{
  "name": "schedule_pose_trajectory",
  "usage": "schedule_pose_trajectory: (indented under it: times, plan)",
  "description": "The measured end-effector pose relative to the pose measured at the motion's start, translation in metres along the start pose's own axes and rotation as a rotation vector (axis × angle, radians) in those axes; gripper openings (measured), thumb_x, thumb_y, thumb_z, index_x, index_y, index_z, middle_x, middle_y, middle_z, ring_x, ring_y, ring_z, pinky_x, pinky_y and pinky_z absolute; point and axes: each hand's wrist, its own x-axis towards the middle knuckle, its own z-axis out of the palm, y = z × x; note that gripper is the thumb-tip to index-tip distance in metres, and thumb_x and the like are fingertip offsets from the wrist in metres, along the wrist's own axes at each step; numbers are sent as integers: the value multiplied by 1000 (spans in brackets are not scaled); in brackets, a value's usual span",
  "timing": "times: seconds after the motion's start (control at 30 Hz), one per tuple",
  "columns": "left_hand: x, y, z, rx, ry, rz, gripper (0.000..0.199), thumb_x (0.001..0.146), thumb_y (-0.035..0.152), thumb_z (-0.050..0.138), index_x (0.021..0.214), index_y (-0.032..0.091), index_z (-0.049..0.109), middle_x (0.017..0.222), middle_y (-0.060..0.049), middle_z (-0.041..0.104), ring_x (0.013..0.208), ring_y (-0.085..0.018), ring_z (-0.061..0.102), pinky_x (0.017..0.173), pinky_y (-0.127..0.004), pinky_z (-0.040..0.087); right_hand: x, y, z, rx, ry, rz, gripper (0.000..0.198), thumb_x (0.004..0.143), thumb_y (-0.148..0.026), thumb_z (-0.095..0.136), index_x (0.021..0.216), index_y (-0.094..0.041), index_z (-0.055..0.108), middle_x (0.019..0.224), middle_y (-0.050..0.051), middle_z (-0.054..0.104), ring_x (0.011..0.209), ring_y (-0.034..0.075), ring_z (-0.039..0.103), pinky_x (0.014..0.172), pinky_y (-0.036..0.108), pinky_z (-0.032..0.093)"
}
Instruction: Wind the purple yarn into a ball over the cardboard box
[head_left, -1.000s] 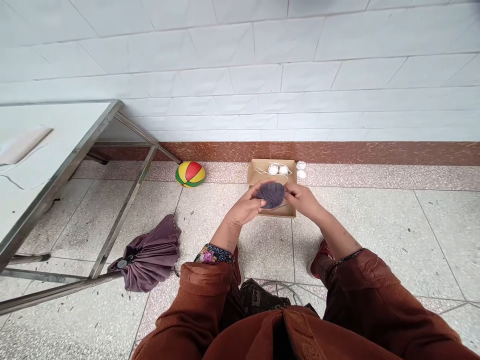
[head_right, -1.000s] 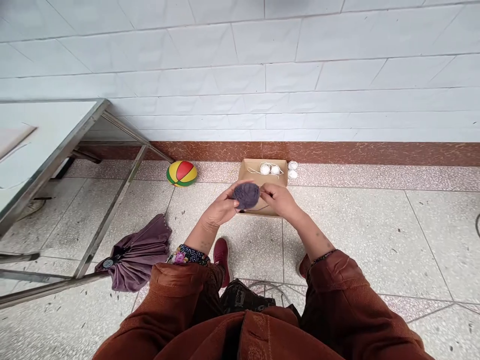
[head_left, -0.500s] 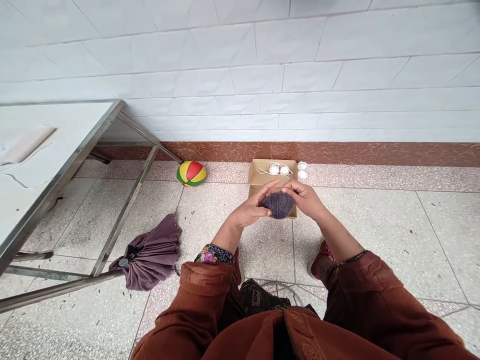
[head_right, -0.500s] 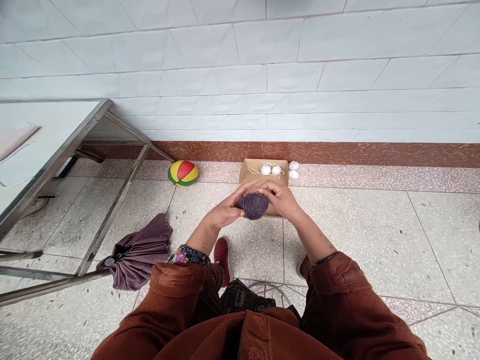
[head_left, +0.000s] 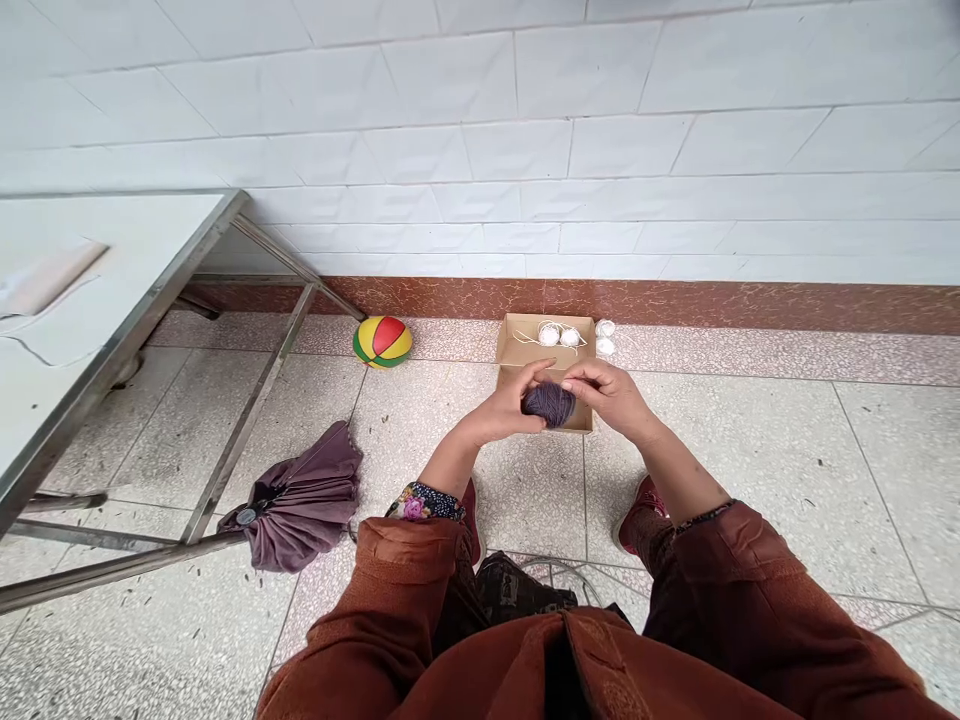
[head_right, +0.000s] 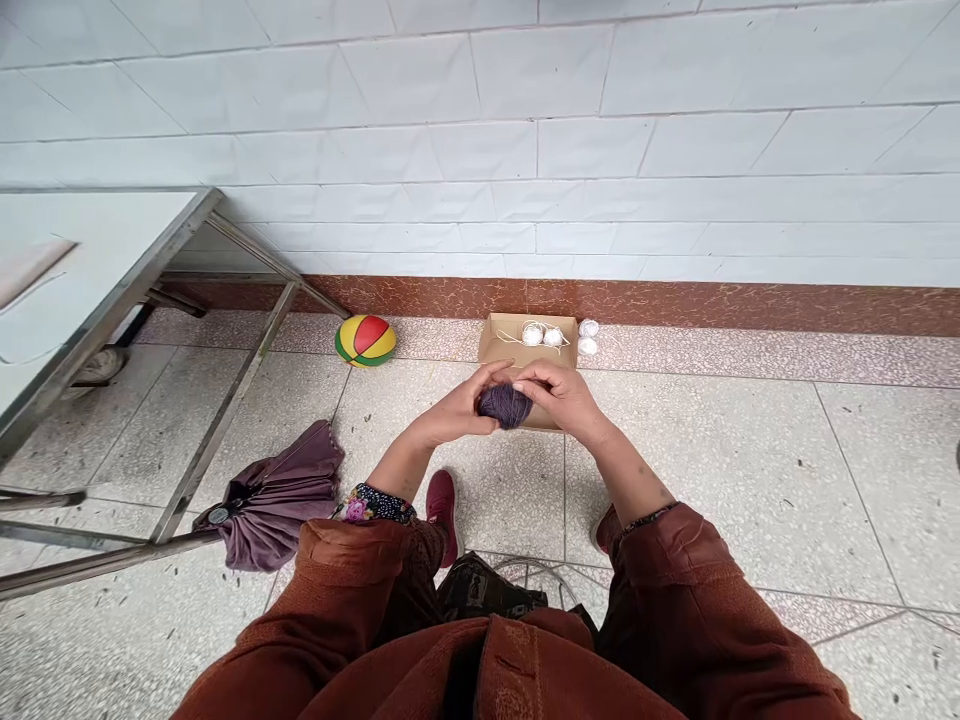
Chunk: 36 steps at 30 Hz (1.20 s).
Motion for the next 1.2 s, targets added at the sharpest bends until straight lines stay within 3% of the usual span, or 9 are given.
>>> schedule_pose_trajectory:
  times: [0.1, 0.27, 0.37, 0.5, 0.63, 0.77, 0.87, 1.0, 1.2]
  plan:
    - [-3, 1, 6, -292, -103, 51, 93, 68, 27, 79, 154, 34, 43, 134, -9, 62, 121, -30, 59, 103, -48, 45, 1, 8, 2, 2, 26, 55, 21, 97, -40, 59, 87, -23, 68, 81, 2, 68, 77, 18, 61, 74, 33, 48]
    - [-1, 4, 7, -542, 98, 37, 63, 72, 28, 77, 133, 24, 63, 131, -11, 65, 118, -28, 61, 100, -42, 48, -1, 11, 7, -86, -10, 67, 20, 96, -34, 55, 81, -22, 62, 74, 1, 63, 69, 17, 57, 67, 30, 43]
    - [5, 3, 4, -484, 276, 23, 59, 68, 25, 77, 126, 21, 63, 126, -10, 66, 115, -26, 62, 102, -40, 46, -4, 5, 8, -94, -135, 8, 22, 97, -34, 56, 80, -22, 64, 75, 1, 65, 70, 16, 58, 68, 29, 44]
    - [8, 1, 1, -74, 429, -17, 58, 63, 21, 75, 121, 20, 63, 124, -9, 64, 117, -27, 59, 108, -44, 42, -6, -6, 5, 9, -196, -16, 17, 95, -37, 63, 88, -23, 71, 81, 1, 70, 72, 16, 61, 69, 30, 46]
    - [5, -1, 3, 138, 226, -29, 76, 61, 18, 75, 135, 24, 57, 130, -10, 61, 120, -30, 58, 109, -50, 40, -2, -4, -2, 59, 3, 24, 18, 91, -40, 68, 86, -24, 72, 83, 2, 71, 77, 18, 63, 75, 33, 49]
    - [3, 0, 8, -106, -102, 29, 104, 65, 17, 77, 158, 32, 34, 131, -10, 62, 121, -29, 60, 108, -51, 41, 2, 12, -5, 34, 171, 133, 21, 92, -42, 65, 84, -23, 70, 80, 1, 68, 77, 19, 60, 75, 34, 47]
    - [3, 3, 10, -297, -190, 109, 96, 67, 20, 79, 155, 33, 42, 138, -10, 61, 129, -31, 57, 111, -50, 40, 1, 21, -3, -6, 109, 216, 26, 95, -44, 58, 85, -23, 69, 79, 1, 68, 77, 20, 61, 74, 33, 47]
    - [4, 5, 10, -450, -25, 79, 68, 68, 22, 80, 134, 26, 64, 141, -11, 61, 129, -30, 57, 108, -44, 44, -1, 23, 3, -78, -51, 216, 23, 95, -38, 55, 85, -23, 69, 81, 2, 71, 79, 22, 64, 73, 33, 47]
    - [11, -1, 7, -388, 363, -87, 58, 69, 27, 75, 125, 20, 63, 123, -10, 67, 109, -24, 64, 95, -38, 51, -5, 7, 4, -88, -203, 117, 25, 96, -38, 56, 81, -22, 68, 77, 1, 68, 74, 18, 60, 71, 31, 45]
